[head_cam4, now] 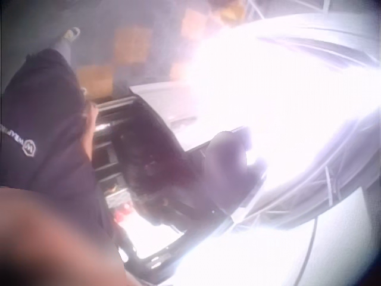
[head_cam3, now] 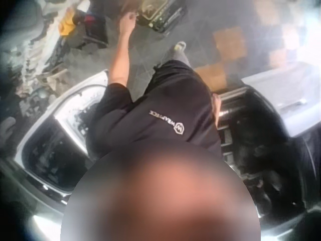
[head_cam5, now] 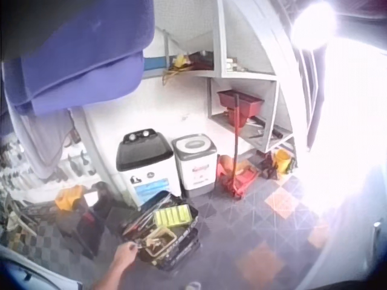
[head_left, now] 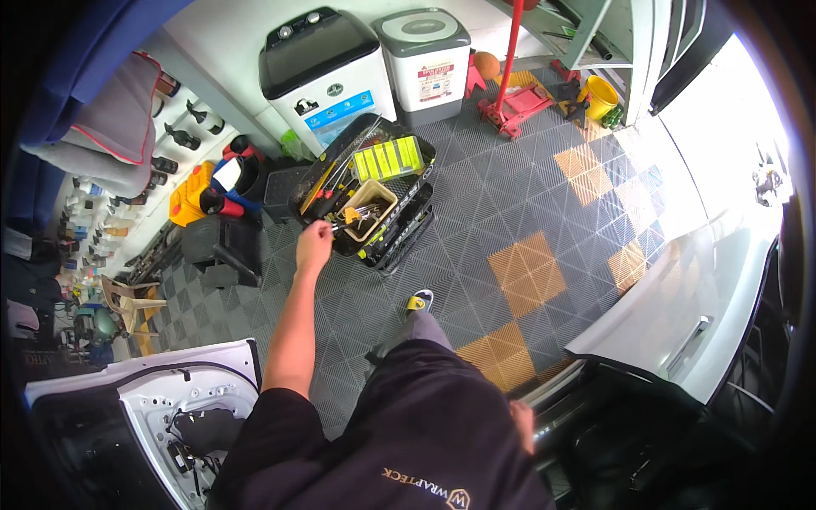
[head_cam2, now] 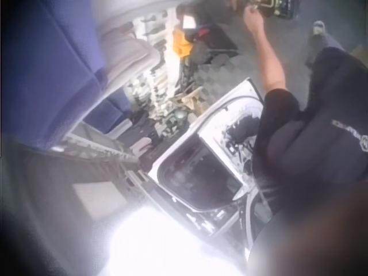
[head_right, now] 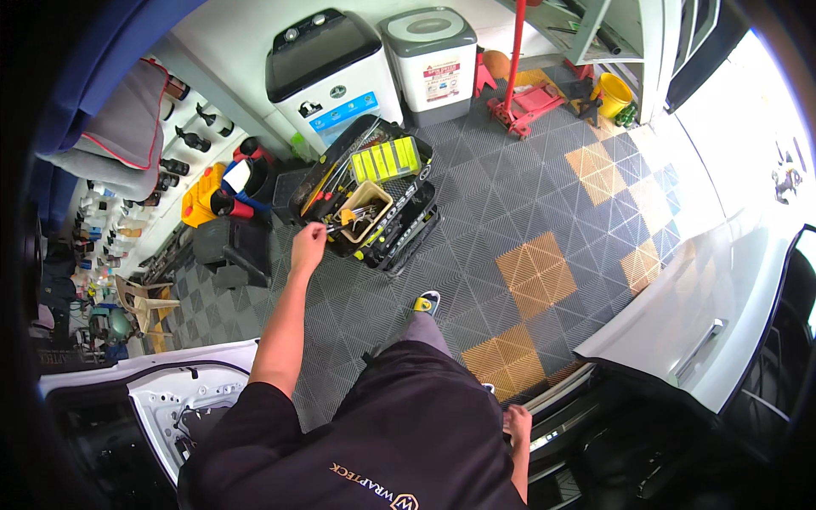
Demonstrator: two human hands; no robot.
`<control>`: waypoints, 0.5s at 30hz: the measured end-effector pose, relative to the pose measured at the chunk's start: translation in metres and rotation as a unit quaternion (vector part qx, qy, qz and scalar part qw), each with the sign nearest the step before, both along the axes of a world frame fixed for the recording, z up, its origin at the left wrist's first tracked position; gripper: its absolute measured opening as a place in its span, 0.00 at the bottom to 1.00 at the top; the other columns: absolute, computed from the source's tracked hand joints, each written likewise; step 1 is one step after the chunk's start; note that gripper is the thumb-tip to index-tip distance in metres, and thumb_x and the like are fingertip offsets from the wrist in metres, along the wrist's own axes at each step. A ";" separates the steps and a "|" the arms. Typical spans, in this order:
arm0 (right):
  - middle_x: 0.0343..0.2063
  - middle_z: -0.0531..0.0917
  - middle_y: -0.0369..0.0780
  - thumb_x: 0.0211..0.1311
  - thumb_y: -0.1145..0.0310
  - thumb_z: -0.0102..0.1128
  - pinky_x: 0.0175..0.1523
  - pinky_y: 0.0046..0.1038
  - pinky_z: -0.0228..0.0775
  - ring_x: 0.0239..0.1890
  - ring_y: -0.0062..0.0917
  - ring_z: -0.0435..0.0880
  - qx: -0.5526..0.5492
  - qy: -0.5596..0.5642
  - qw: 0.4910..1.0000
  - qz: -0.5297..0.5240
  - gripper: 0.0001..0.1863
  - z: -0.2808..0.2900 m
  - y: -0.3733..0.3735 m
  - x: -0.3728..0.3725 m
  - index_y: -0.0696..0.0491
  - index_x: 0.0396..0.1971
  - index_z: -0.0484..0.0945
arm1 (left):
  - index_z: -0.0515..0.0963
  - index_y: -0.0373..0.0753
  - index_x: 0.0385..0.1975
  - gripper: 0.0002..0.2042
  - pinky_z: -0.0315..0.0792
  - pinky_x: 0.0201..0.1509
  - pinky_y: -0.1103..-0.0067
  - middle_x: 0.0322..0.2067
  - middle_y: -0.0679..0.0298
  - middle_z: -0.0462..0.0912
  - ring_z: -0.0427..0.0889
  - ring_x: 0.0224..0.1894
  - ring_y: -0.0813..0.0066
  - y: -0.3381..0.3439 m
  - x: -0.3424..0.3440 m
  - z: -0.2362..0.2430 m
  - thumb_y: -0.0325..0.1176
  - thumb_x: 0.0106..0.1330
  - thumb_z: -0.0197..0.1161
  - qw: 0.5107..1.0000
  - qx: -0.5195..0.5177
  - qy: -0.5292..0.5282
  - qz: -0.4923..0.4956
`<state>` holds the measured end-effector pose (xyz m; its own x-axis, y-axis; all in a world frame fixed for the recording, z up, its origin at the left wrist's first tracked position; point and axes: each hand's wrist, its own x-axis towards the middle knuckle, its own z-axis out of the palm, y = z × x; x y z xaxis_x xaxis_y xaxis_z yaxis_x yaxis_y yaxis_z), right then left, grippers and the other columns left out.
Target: The person installs a car door panel by aligning it with the door frame, securing it with clips, and fastening screws with a screwdriver. The person repeatedly checks fitment and adjusts the panel while working on the interior of a white car door in a garage.
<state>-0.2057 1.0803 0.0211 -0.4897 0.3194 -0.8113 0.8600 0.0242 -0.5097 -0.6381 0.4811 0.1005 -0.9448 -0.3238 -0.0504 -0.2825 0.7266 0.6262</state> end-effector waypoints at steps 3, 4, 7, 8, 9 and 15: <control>0.32 0.87 0.41 0.72 0.65 0.58 0.29 0.27 0.77 0.30 0.25 0.87 0.012 -0.025 1.000 0.002 0.19 0.021 -0.033 -0.073 0.60 0.56 0.79 | 0.85 0.37 0.50 0.15 0.81 0.51 0.64 0.39 0.54 0.91 0.90 0.44 0.54 0.027 -0.032 0.006 0.37 0.68 0.68 0.994 0.046 -0.044 -0.084; 0.33 0.87 0.40 0.73 0.65 0.58 0.29 0.26 0.77 0.30 0.25 0.87 -0.007 0.029 0.999 -0.018 0.19 0.028 -0.041 -0.093 0.60 0.57 0.79 | 0.84 0.37 0.53 0.17 0.80 0.51 0.64 0.38 0.55 0.91 0.90 0.43 0.55 0.034 -0.037 0.004 0.37 0.67 0.68 0.991 0.042 -0.084 -0.100; 0.35 0.87 0.40 0.75 0.65 0.57 0.31 0.25 0.77 0.30 0.24 0.87 -0.032 0.091 0.992 -0.085 0.19 0.050 -0.052 -0.131 0.60 0.58 0.78 | 0.83 0.38 0.55 0.19 0.80 0.52 0.65 0.38 0.57 0.91 0.90 0.43 0.56 0.043 -0.051 -0.007 0.38 0.66 0.70 0.983 0.044 -0.135 -0.112; 0.36 0.87 0.41 0.75 0.66 0.57 0.31 0.25 0.77 0.30 0.24 0.87 -0.033 0.095 0.991 -0.085 0.18 0.054 -0.053 -0.139 0.60 0.58 0.78 | 0.83 0.38 0.55 0.19 0.81 0.51 0.65 0.38 0.57 0.91 0.90 0.43 0.56 0.044 -0.054 -0.011 0.38 0.66 0.70 0.982 0.055 -0.146 -0.105; 0.36 0.88 0.41 0.76 0.66 0.57 0.31 0.25 0.77 0.31 0.24 0.87 -0.032 0.099 0.991 -0.087 0.18 0.058 -0.053 -0.142 0.59 0.58 0.78 | 0.84 0.37 0.49 0.15 0.80 0.48 0.62 0.37 0.54 0.90 0.89 0.41 0.52 0.045 -0.055 -0.014 0.39 0.68 0.69 0.984 0.080 -0.133 -0.090; 0.35 0.88 0.41 0.75 0.65 0.57 0.32 0.26 0.79 0.31 0.25 0.87 -0.008 0.021 0.995 -0.097 0.17 0.055 -0.037 -0.114 0.58 0.57 0.79 | 0.81 0.35 0.38 0.14 0.75 0.37 0.59 0.29 0.47 0.85 0.84 0.33 0.42 0.043 -0.035 0.034 0.42 0.76 0.61 0.995 0.049 -0.002 -0.089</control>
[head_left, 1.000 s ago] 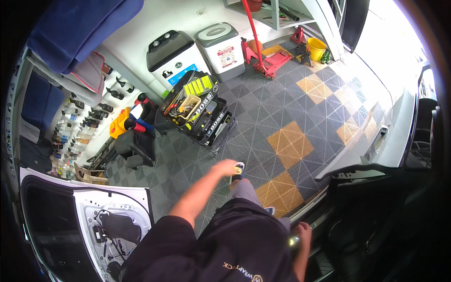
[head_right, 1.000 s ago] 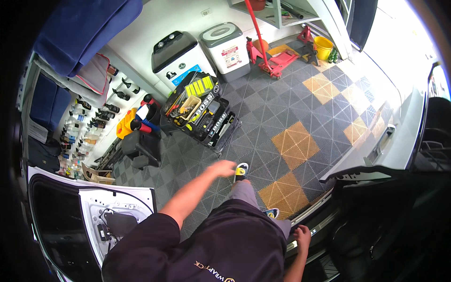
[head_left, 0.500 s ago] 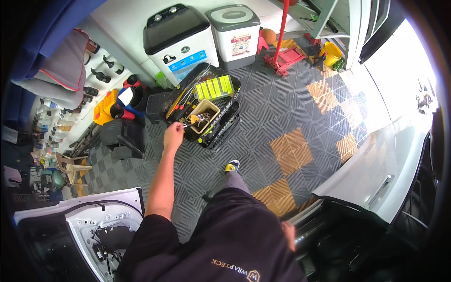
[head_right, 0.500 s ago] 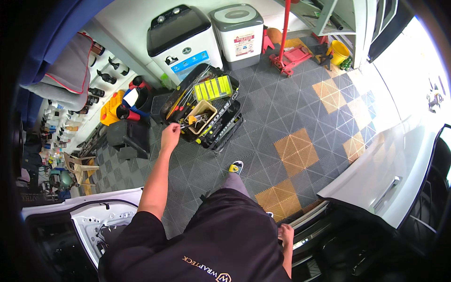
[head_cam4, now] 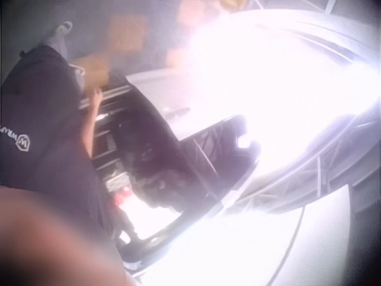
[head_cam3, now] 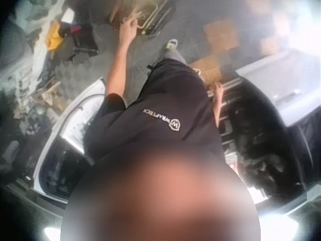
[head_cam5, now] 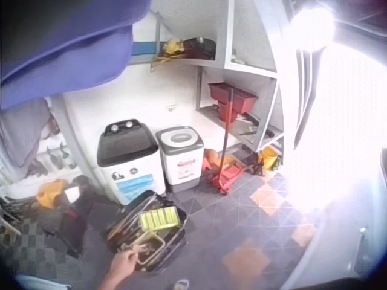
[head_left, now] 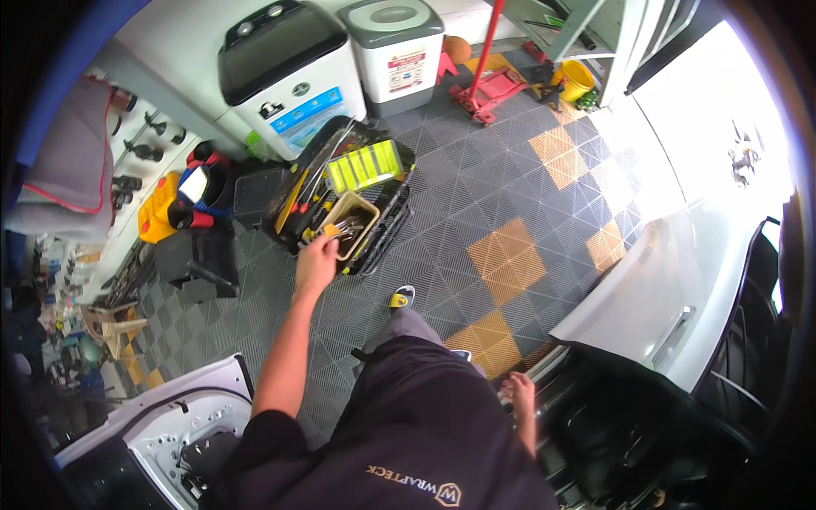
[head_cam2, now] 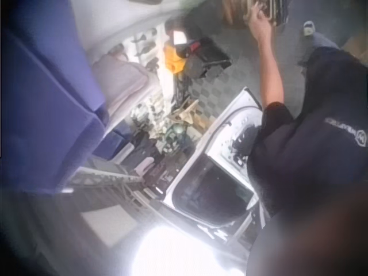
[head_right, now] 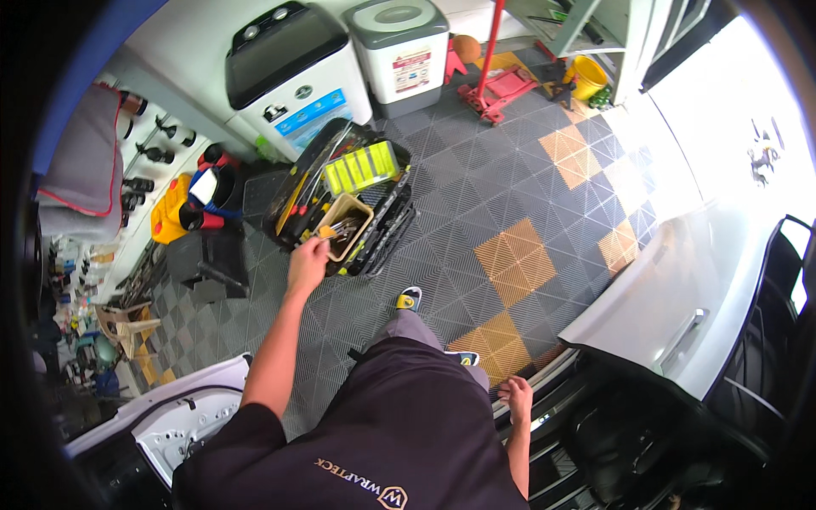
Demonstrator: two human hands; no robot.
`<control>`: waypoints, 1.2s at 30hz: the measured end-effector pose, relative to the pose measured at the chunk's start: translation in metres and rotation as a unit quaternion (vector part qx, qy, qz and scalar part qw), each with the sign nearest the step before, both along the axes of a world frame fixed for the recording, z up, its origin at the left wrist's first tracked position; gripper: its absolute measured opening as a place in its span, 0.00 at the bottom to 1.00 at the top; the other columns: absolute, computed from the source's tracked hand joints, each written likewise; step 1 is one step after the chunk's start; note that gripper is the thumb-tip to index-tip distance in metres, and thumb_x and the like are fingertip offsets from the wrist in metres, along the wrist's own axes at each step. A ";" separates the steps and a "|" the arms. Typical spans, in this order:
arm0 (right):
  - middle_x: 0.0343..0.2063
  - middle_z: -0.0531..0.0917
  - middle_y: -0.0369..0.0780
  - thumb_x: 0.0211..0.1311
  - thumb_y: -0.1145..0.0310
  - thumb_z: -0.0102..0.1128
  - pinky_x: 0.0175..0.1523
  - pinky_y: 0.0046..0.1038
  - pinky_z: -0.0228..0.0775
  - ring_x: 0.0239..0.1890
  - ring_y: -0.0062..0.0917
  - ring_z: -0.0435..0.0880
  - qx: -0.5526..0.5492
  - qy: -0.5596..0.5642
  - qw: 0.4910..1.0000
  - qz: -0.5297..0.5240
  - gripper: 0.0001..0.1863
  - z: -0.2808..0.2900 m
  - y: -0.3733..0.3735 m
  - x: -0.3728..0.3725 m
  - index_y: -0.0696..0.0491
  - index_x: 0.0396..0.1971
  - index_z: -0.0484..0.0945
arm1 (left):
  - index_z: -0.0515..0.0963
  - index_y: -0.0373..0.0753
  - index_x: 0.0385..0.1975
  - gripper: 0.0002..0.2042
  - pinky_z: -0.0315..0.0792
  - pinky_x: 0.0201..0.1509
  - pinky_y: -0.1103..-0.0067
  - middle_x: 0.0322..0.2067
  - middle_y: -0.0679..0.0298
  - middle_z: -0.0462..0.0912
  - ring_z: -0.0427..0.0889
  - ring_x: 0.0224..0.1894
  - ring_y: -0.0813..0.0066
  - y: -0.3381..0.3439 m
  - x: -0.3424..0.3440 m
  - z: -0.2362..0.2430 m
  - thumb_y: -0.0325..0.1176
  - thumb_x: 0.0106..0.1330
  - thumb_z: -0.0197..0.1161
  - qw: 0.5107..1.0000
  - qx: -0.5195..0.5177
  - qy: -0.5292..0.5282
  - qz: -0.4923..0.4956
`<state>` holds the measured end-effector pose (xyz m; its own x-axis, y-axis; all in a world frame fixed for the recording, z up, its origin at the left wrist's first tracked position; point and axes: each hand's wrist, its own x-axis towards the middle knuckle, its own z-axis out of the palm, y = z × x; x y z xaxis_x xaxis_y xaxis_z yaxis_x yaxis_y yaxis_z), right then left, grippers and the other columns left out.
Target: The person installs a car door panel by aligning it with the door frame, securing it with clips, and fastening screws with a screwdriver. The person repeatedly checks fitment and adjusts the panel while working on the interior of a white car door in a garage.
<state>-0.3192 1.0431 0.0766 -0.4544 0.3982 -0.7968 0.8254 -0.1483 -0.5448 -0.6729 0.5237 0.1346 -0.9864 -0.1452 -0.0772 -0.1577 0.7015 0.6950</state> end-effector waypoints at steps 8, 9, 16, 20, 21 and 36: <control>0.46 0.89 0.45 0.71 0.65 0.62 0.50 0.31 0.81 0.44 0.28 0.88 0.076 0.053 0.996 -0.001 0.20 0.030 0.013 0.027 0.61 0.57 0.82 | 0.71 0.30 0.29 0.09 0.68 0.44 0.77 0.45 0.58 0.73 0.72 0.38 0.70 0.128 0.032 0.155 0.25 0.73 0.61 0.957 0.124 0.167 -0.204; 0.48 0.89 0.46 0.72 0.65 0.63 0.56 0.32 0.80 0.50 0.29 0.88 0.106 0.078 0.991 0.019 0.21 0.044 0.013 0.013 0.59 0.59 0.81 | 0.72 0.31 0.27 0.10 0.69 0.49 0.74 0.52 0.57 0.72 0.72 0.42 0.68 0.168 0.030 0.164 0.26 0.69 0.64 0.929 0.125 0.187 -0.293; 0.50 0.83 0.37 0.82 0.55 0.52 0.47 0.27 0.81 0.48 0.21 0.86 -0.111 0.354 0.926 -0.067 0.23 0.172 0.084 0.045 0.56 0.64 0.76 | 0.80 0.30 0.29 0.09 0.76 0.40 0.69 0.39 0.55 0.80 0.82 0.36 0.61 0.479 0.204 0.163 0.29 0.69 0.69 0.785 0.118 0.123 -0.595; 0.46 0.84 0.34 0.84 0.54 0.49 0.43 0.23 0.80 0.44 0.18 0.86 -0.178 0.413 0.870 -0.201 0.20 0.157 0.153 0.127 0.53 0.60 0.78 | 0.80 0.31 0.29 0.09 0.74 0.32 0.65 0.33 0.53 0.77 0.80 0.31 0.57 0.598 0.330 0.143 0.29 0.70 0.67 0.737 0.099 0.046 -0.667; 0.45 0.85 0.34 0.84 0.54 0.49 0.42 0.23 0.80 0.43 0.18 0.86 -0.193 0.378 0.872 -0.245 0.20 0.149 0.166 0.152 0.53 0.58 0.78 | 0.80 0.32 0.30 0.08 0.74 0.31 0.64 0.33 0.53 0.77 0.80 0.30 0.57 0.620 0.350 0.139 0.29 0.69 0.67 0.704 0.070 0.065 -0.704; 0.29 0.88 0.44 0.77 0.65 0.59 0.36 0.31 0.77 0.30 0.29 0.89 0.178 0.209 0.908 -0.316 0.12 0.094 0.358 0.287 0.53 0.51 0.85 | 0.74 0.34 0.65 0.20 0.79 0.51 0.72 0.58 0.56 0.82 0.87 0.48 0.65 0.876 0.410 0.053 0.36 0.78 0.62 0.628 0.058 -0.477 -0.612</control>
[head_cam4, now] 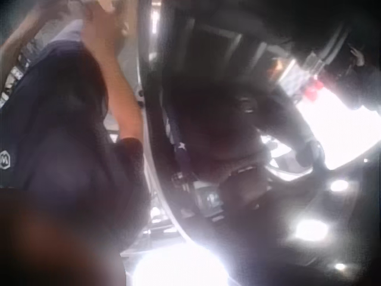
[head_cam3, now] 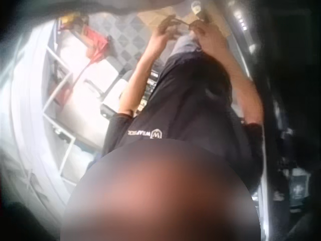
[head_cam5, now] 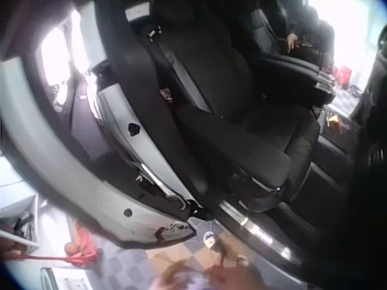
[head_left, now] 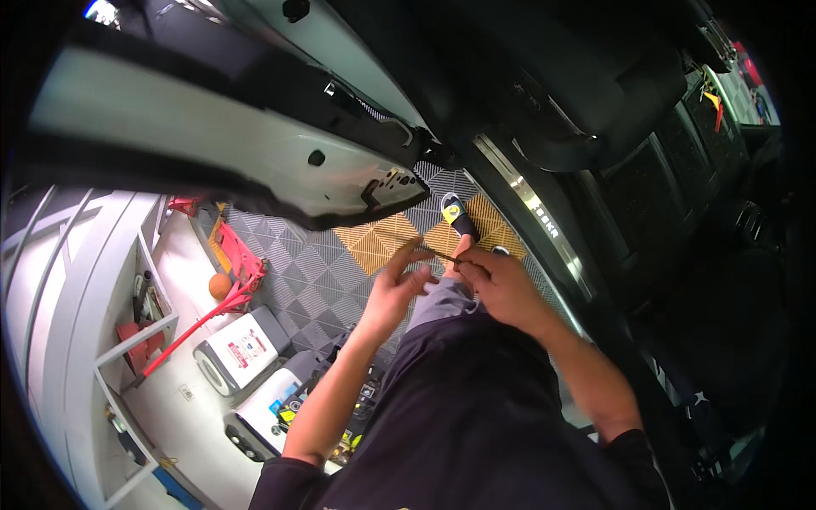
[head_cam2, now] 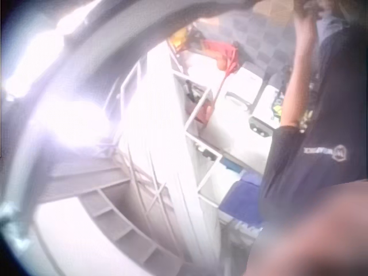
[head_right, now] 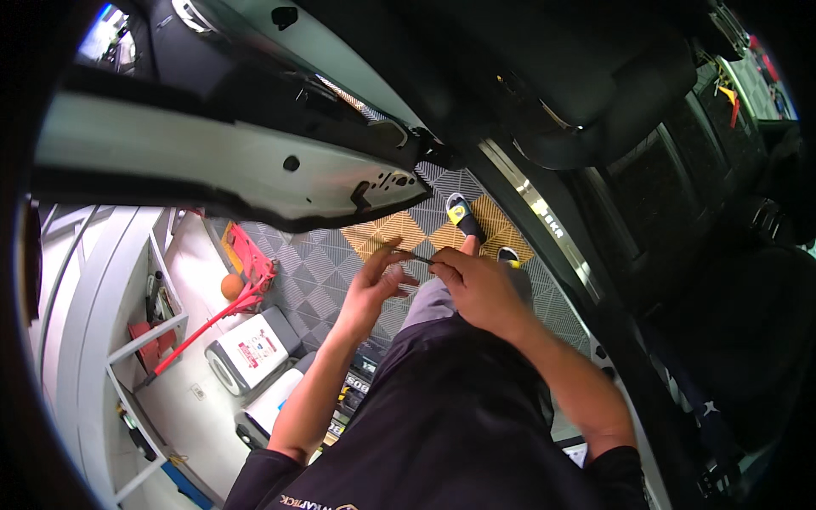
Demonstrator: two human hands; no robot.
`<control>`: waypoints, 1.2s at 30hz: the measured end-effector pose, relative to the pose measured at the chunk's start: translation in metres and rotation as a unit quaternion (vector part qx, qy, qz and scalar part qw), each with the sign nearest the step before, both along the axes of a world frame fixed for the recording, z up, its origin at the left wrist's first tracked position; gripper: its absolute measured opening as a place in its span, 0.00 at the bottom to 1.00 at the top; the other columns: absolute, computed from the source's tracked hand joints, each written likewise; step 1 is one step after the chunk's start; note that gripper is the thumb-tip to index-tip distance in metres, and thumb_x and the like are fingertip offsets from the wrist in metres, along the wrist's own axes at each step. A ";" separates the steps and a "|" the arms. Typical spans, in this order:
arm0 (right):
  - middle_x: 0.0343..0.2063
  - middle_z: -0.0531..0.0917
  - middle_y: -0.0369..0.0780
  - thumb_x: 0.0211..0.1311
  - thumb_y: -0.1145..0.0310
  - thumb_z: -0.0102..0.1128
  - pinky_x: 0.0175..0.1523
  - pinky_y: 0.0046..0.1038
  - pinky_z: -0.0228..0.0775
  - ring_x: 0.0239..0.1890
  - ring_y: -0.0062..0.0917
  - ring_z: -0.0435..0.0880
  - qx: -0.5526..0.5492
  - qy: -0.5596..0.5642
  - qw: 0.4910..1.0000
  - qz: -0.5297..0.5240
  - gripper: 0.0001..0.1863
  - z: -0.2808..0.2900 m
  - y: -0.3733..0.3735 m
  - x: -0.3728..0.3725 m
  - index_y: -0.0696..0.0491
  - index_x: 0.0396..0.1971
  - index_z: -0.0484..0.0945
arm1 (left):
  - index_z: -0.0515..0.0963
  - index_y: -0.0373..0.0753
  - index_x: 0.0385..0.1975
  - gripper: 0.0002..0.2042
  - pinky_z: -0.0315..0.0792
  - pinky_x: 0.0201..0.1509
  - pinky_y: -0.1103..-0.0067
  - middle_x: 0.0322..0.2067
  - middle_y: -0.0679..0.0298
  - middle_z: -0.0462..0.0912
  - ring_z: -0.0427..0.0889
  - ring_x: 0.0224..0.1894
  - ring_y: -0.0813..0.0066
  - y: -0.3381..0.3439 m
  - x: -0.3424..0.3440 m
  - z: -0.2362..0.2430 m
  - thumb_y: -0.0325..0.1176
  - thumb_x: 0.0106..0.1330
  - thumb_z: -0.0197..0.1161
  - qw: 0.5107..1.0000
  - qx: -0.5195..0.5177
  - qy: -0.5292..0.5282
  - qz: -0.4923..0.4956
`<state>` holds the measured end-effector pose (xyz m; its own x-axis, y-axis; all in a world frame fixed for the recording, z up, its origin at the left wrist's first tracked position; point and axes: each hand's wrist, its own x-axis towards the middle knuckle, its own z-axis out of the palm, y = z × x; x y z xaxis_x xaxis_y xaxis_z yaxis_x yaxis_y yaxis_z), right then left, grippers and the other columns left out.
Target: The person installs a car door panel by aligning it with the door frame, securing it with clips, and fastening screws with a screwdriver. The person repeatedly checks fitment and adjusts the panel while working on the interior of a white car door in a garage.
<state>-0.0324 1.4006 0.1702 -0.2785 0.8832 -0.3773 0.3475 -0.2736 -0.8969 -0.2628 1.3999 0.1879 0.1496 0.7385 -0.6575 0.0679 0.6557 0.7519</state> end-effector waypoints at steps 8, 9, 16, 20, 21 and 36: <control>0.28 0.86 0.41 0.73 0.69 0.62 0.38 0.27 0.74 0.28 0.23 0.83 -0.105 0.055 0.986 0.119 0.10 0.012 0.165 0.021 0.58 0.45 0.87 | 0.69 0.40 0.70 0.21 0.76 0.61 0.68 0.64 0.51 0.79 0.83 0.60 0.58 0.096 0.008 -0.020 0.26 0.78 0.55 0.923 0.024 -0.325 0.203; 0.25 0.84 0.38 0.75 0.66 0.61 0.35 0.29 0.74 0.26 0.20 0.82 -0.115 0.108 0.981 0.112 0.11 0.007 0.178 0.019 0.56 0.46 0.87 | 0.70 0.40 0.69 0.20 0.76 0.62 0.68 0.64 0.50 0.79 0.83 0.60 0.58 0.101 0.009 -0.020 0.26 0.78 0.55 0.916 0.019 -0.328 0.231; 0.20 0.75 0.28 0.79 0.61 0.59 0.46 0.26 0.72 0.26 0.08 0.76 -0.313 0.277 0.899 0.126 0.15 -0.029 0.219 0.001 0.52 0.57 0.83 | 0.73 0.35 0.63 0.20 0.79 0.62 0.66 0.56 0.46 0.85 0.83 0.62 0.53 0.116 -0.004 -0.038 0.44 0.84 0.51 0.915 0.066 -0.245 0.315; 0.22 0.76 0.28 0.75 0.62 0.64 0.49 0.22 0.64 0.29 0.09 0.74 -0.265 0.283 0.910 0.144 0.15 -0.058 0.235 -0.009 0.56 0.52 0.81 | 0.75 0.36 0.59 0.18 0.79 0.62 0.66 0.50 0.49 0.88 0.84 0.61 0.54 0.115 -0.004 -0.052 0.43 0.85 0.50 0.911 0.071 -0.190 0.358; 0.22 0.76 0.28 0.75 0.63 0.65 0.47 0.22 0.65 0.28 0.10 0.74 -0.240 0.289 0.914 0.152 0.14 -0.065 0.239 -0.010 0.57 0.51 0.81 | 0.75 0.36 0.58 0.17 0.78 0.62 0.66 0.49 0.50 0.89 0.84 0.61 0.54 0.116 -0.003 -0.055 0.43 0.85 0.50 0.908 0.076 -0.186 0.367; 0.21 0.81 0.38 0.87 0.68 0.38 0.22 0.17 0.64 0.16 0.14 0.76 -0.432 0.476 0.754 0.135 0.17 -0.097 0.253 -0.044 0.61 0.52 0.78 | 0.74 0.40 0.57 0.15 0.77 0.59 0.66 0.51 0.55 0.88 0.86 0.57 0.60 0.119 -0.001 -0.051 0.43 0.84 0.52 0.902 0.099 -0.101 0.409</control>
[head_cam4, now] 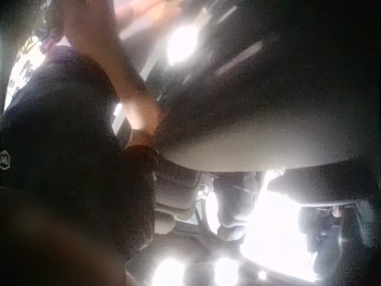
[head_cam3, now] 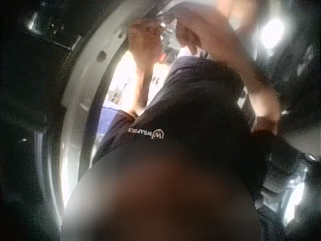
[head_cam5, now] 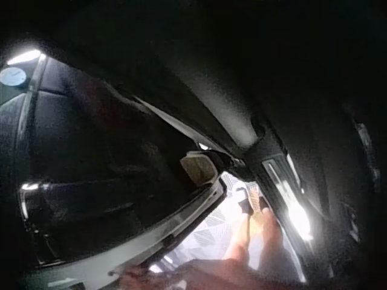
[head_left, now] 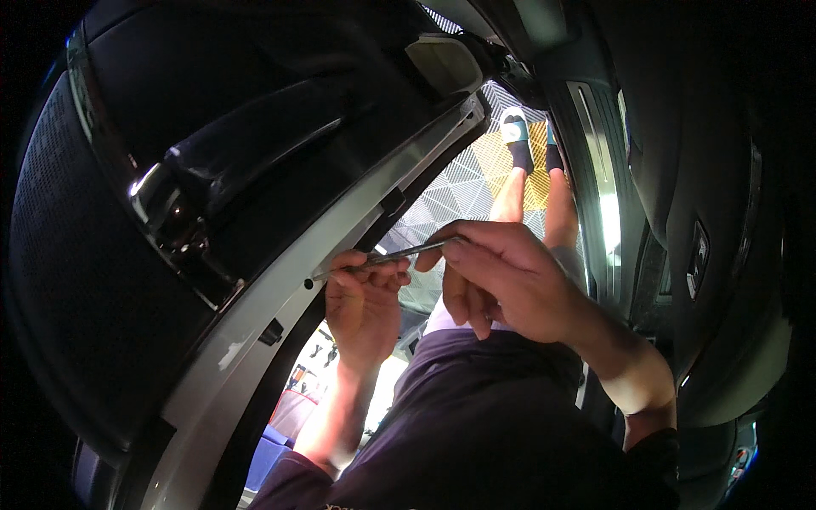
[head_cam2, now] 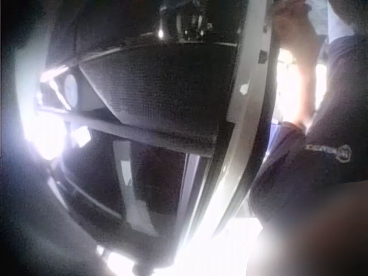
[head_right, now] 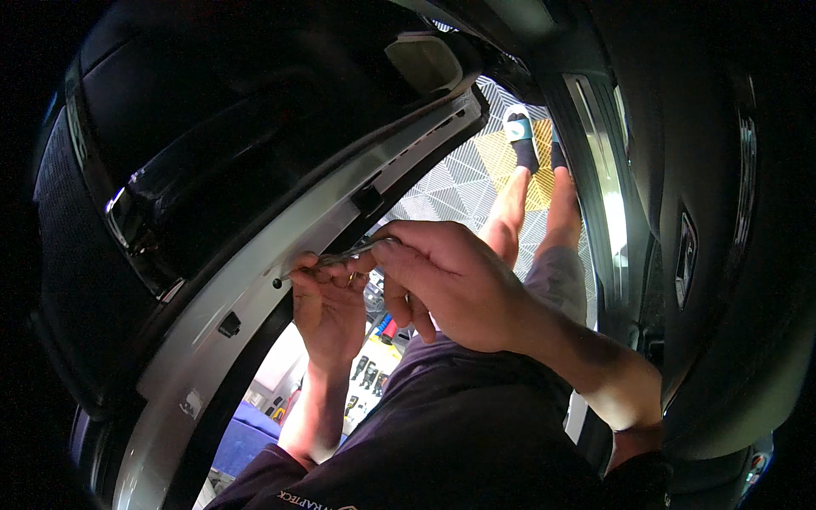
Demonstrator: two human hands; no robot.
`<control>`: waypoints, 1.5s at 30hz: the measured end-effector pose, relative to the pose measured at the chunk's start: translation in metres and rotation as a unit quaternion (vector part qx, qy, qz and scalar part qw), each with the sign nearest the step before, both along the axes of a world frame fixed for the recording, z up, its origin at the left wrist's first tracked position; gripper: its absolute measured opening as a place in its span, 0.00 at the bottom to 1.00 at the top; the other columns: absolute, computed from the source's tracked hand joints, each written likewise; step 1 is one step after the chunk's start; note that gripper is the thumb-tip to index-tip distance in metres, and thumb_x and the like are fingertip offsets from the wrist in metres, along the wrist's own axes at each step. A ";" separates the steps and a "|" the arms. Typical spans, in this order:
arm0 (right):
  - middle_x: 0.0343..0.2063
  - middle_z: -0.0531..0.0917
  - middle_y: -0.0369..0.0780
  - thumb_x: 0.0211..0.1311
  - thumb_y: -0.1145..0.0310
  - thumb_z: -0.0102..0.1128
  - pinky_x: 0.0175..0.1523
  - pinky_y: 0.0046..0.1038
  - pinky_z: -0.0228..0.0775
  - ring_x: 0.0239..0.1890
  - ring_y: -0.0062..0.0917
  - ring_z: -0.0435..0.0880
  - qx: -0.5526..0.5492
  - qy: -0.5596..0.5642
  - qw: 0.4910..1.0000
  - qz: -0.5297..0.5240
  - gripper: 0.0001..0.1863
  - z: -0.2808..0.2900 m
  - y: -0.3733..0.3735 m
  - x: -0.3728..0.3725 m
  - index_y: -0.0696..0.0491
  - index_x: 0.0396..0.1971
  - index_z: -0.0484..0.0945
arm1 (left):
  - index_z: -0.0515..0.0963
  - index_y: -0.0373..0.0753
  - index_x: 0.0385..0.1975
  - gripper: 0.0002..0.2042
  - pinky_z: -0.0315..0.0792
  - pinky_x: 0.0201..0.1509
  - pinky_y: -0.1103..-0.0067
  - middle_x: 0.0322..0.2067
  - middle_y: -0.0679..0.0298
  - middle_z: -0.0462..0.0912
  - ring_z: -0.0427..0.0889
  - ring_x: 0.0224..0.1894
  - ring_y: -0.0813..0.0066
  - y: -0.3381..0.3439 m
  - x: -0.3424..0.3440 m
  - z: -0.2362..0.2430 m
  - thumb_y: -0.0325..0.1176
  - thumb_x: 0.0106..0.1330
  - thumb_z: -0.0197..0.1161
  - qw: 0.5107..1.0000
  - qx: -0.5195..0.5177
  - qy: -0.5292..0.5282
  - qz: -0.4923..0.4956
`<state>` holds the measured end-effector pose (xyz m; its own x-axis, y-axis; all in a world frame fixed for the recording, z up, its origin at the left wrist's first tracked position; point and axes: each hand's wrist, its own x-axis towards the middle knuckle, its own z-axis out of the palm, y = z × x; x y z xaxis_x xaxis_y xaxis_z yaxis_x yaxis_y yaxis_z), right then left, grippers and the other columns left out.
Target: The person installs a car door panel by aligning it with the door frame, securing it with clips, and fastening screws with a screwdriver. The person repeatedly checks fitment and adjusts the panel while working on the interior of a white car door in a garage.
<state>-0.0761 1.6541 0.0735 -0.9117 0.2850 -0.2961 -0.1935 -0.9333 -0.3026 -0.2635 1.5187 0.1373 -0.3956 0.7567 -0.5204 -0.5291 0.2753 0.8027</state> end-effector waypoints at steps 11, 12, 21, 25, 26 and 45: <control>0.18 0.80 0.40 0.84 0.69 0.45 0.24 0.25 0.67 0.18 0.20 0.78 0.019 -0.010 1.000 -0.013 0.15 0.010 -0.007 0.000 0.64 0.45 0.78 | 0.78 0.51 0.60 0.15 0.73 0.65 0.62 0.52 0.70 0.80 0.80 0.58 0.67 -0.001 0.015 0.016 0.45 0.80 0.58 0.998 -0.054 -0.008 0.024; 0.17 0.78 0.37 0.86 0.68 0.43 0.24 0.22 0.65 0.16 0.16 0.74 0.034 -0.003 0.999 -0.025 0.16 0.014 -0.009 -0.001 0.63 0.47 0.78 | 0.78 0.51 0.60 0.15 0.73 0.66 0.62 0.54 0.69 0.80 0.80 0.58 0.66 -0.002 0.016 0.018 0.45 0.80 0.57 0.998 -0.049 -0.014 0.022; 0.20 0.83 0.44 0.81 0.74 0.50 0.28 0.27 0.72 0.22 0.23 0.85 0.181 -0.023 0.981 -0.070 0.11 0.024 -0.006 0.005 0.67 0.48 0.78 | 0.78 0.55 0.60 0.13 0.75 0.67 0.63 0.59 0.66 0.80 0.80 0.61 0.68 -0.006 0.019 0.025 0.45 0.82 0.54 0.999 -0.026 -0.002 0.023; 0.22 0.85 0.52 0.79 0.69 0.54 0.30 0.33 0.80 0.25 0.36 0.91 0.239 -0.008 0.966 -0.097 0.15 0.021 -0.001 0.003 0.70 0.44 0.78 | 0.78 0.55 0.59 0.13 0.76 0.68 0.63 0.60 0.68 0.79 0.80 0.62 0.69 -0.010 0.020 0.030 0.45 0.82 0.53 0.998 -0.038 -0.036 0.035; 0.21 0.85 0.52 0.79 0.66 0.55 0.30 0.34 0.82 0.25 0.38 0.91 0.249 -0.003 0.964 -0.087 0.17 0.022 0.000 0.003 0.70 0.42 0.79 | 0.79 0.55 0.59 0.13 0.76 0.68 0.63 0.60 0.69 0.79 0.80 0.62 0.69 -0.012 0.019 0.033 0.45 0.82 0.53 0.997 -0.051 -0.033 0.046; 0.24 0.85 0.48 0.73 0.71 0.60 0.31 0.30 0.77 0.26 0.30 0.89 0.317 0.037 0.938 -0.132 0.12 0.018 0.008 -0.008 0.68 0.39 0.80 | 0.80 0.53 0.61 0.17 0.70 0.74 0.62 0.59 0.70 0.85 0.80 0.65 0.72 0.009 0.027 0.050 0.47 0.85 0.46 0.985 -0.129 -0.035 0.106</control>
